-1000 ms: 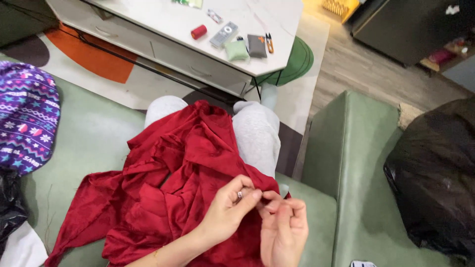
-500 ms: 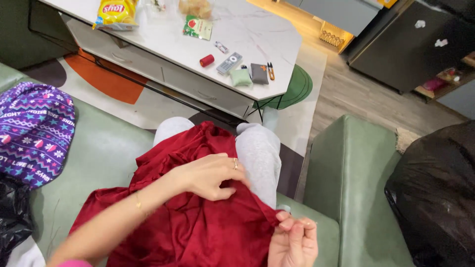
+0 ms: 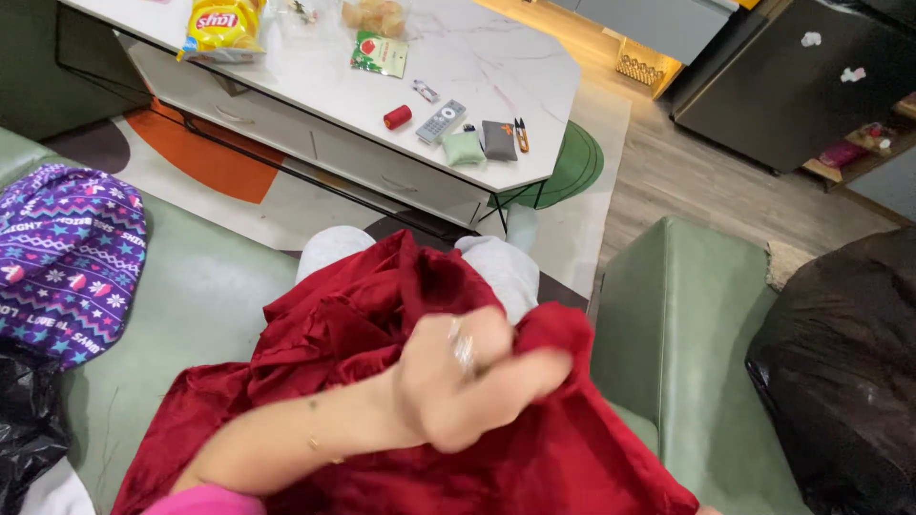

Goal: Inspecting a red garment for quality and removing loose threads by hand

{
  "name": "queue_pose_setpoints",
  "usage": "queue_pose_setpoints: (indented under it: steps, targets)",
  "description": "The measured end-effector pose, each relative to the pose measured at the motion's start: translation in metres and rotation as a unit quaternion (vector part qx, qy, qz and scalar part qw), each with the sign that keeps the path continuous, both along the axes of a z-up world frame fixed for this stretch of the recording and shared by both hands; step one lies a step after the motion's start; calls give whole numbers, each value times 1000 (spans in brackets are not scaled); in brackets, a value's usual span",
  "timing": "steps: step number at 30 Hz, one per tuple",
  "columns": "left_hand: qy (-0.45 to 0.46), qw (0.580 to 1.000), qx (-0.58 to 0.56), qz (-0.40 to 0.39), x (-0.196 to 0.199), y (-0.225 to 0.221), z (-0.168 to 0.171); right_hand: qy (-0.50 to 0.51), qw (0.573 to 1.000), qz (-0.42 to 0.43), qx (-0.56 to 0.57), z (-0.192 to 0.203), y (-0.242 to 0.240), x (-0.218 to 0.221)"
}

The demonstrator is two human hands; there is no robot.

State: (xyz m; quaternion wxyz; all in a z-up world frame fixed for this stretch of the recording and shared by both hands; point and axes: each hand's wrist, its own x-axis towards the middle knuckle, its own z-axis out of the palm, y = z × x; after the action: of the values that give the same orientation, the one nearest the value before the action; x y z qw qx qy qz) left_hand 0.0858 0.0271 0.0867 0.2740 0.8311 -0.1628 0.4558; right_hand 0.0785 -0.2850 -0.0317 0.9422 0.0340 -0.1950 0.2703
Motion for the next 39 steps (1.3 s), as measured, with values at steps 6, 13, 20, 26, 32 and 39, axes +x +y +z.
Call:
queue_pose_setpoints:
  steps: [6, 13, 20, 26, 32, 39]
  targets:
    - [-120, 992, 44, 20, -4, 14, -72, 9, 975, 160, -153, -29, 9, -11]
    - [213, 966, -121, 78, -64, 14, -94, 33, 822, -353, -446, -29, 82, -49]
    - [439, 608, -618, -235, -100, -34, -93, 28, 827, -349, -440, -23, 79, -62]
    - [360, 631, -666, -170, -79, -42, -97, -29, 800, -362, -478, -20, 82, -77]
    - [346, 654, -665, -101, -87, -44, -114, -41, 760, -327, -561, -5, 95, -75]
    - [365, 653, -654, -110, -93, -38, -110, -192, 592, -347, -701, 56, 117, -44]
